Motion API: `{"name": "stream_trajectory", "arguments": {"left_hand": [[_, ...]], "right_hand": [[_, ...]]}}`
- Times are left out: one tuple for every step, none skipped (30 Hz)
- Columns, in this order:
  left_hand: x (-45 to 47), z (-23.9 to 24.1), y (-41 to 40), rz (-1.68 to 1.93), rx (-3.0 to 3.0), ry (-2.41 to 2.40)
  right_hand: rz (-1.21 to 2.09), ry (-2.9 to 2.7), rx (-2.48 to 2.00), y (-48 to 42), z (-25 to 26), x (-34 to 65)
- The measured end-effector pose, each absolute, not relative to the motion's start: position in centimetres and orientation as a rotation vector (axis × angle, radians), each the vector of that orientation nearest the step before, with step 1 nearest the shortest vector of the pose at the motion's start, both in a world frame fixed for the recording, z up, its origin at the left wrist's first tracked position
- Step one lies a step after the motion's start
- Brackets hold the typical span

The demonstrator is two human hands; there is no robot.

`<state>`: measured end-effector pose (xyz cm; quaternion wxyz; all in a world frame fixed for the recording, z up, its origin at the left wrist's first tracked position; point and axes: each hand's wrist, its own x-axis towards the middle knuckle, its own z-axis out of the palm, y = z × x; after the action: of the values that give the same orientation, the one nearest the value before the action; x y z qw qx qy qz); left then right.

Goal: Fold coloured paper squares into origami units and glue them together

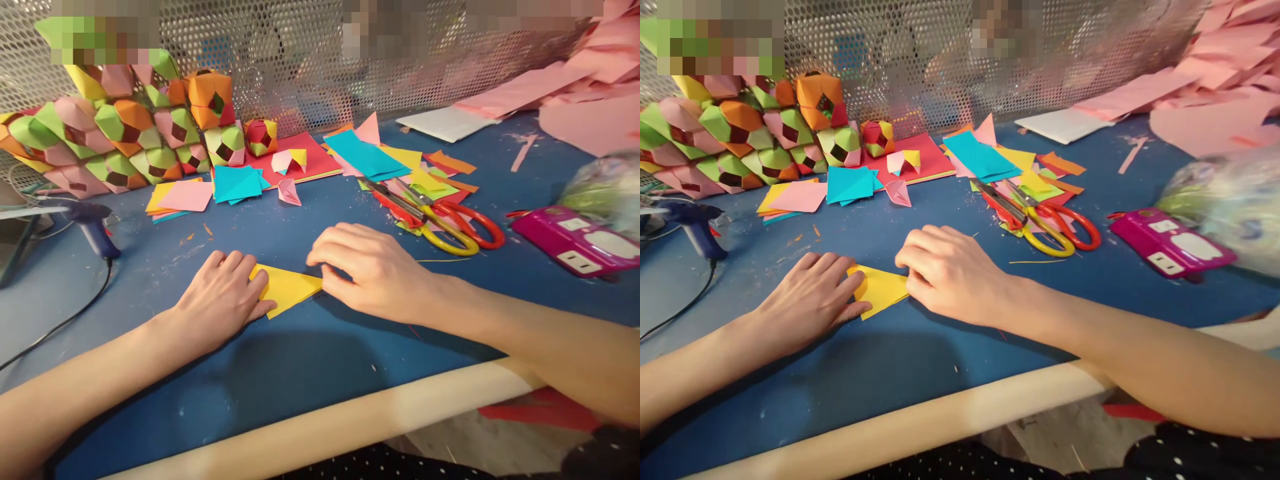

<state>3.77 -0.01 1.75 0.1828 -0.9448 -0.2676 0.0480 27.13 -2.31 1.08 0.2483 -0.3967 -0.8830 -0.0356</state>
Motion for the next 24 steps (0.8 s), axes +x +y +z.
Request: {"name": "stream_trajectory", "arguments": {"left_hand": [[3.8, 1.5, 0.0, 0.090, -2.677, -0.716], [3.8, 1.3, -0.1, 0.039, -2.695, -0.670], [3.9, 1.0, -0.2, -0.007, -2.717, -0.626], [4.0, 0.8, -0.3, -0.037, -2.745, -0.592], [4.0, 0.6, -0.5, -0.044, -2.778, -0.574], [4.1, 0.5, -0.7, -0.027, -2.810, -0.585], [4.1, 0.6, -0.9, 0.016, -2.840, -0.603], [4.2, 0.7, -1.1, 0.057, -2.858, -0.633], [4.2, 0.8, -1.4, 0.084, -2.862, -0.661], [4.2, 1.0, -1.6, 0.093, -2.843, -0.689], [4.2, 1.1, -1.7, 0.109, -2.820, -0.715], [4.1, 1.1, -1.9, 0.141, -2.801, -0.732], [4.1, 1.1, -2.0, 0.147, -2.778, -0.743], [4.0, 0.9, -2.2, 0.143, -2.752, -0.748], [3.9, 0.8, -2.3, 0.130, -2.728, -0.747], [3.9, 0.5, -2.4, 0.107, -2.705, -0.748], [3.8, 0.3, -2.4, 0.083, -2.686, -0.750], [3.8, 0.0, -2.5, 0.057, -2.676, -0.756], [3.8, -0.2, -2.5, 0.029, -2.675, -0.766], [3.8, -0.3, -2.5, 0.001, -2.684, -0.774], [3.8, -0.5, -2.5, -0.026, -2.696, -0.782], [3.8, -0.5, -2.4, -0.050, -2.709, -0.787], [3.8, -0.5, -2.4, -0.070, -2.721, -0.789], [3.9, -0.5, -2.4, -0.085, -2.728, -0.791]], "right_hand": [[-0.078, -2.412, -1.012, -2.3, 0.8, 26.9], [-0.042, -2.453, -0.939, -2.3, 0.4, 26.6], [0.001, -2.517, -0.878, -2.4, 0.1, 26.4], [0.037, -2.583, -0.835, -2.4, -0.2, 26.3], [0.058, -2.638, -0.813, -2.5, -0.5, 26.2], [0.069, -2.674, -0.810, -2.5, -0.8, 26.2], [0.055, -2.680, -0.805, -2.6, -1.0, 26.1], [0.033, -2.669, -0.794, -2.6, -1.2, 26.1], [0.018, -2.662, -0.775, -2.6, -1.3, 26.2], [-0.005, -2.645, -0.743, -2.6, -1.5, 26.2], [-0.025, -2.633, -0.710, -2.5, -1.6, 26.2], [-0.036, -2.623, -0.680, -2.5, -1.7, 26.2], [-0.042, -2.616, -0.649, -2.5, -1.8, 26.3], [-0.039, -2.609, -0.628, -2.5, -1.9, 26.3], [-0.029, -2.599, -0.620, -2.5, -2.1, 26.4], [-0.015, -2.593, -0.623, -2.5, -2.2, 26.4], [-0.001, -2.589, -0.639, -2.5, -2.4, 26.5], [0.002, -2.590, -0.668, -2.5, -2.6, 26.5], [-0.004, -2.596, -0.709, -2.5, -2.8, 26.4], [-0.025, -2.598, -0.751, -2.5, -3.0, 26.3], [-0.056, -2.601, -0.781, -2.5, -3.2, 26.2], [-0.087, -2.611, -0.797, -2.5, -3.3, 26.0], [-0.108, -2.627, -0.796, -2.4, -3.5, 25.8], [-0.121, -2.622, -0.797, -2.3, -3.7, 25.7]]}}
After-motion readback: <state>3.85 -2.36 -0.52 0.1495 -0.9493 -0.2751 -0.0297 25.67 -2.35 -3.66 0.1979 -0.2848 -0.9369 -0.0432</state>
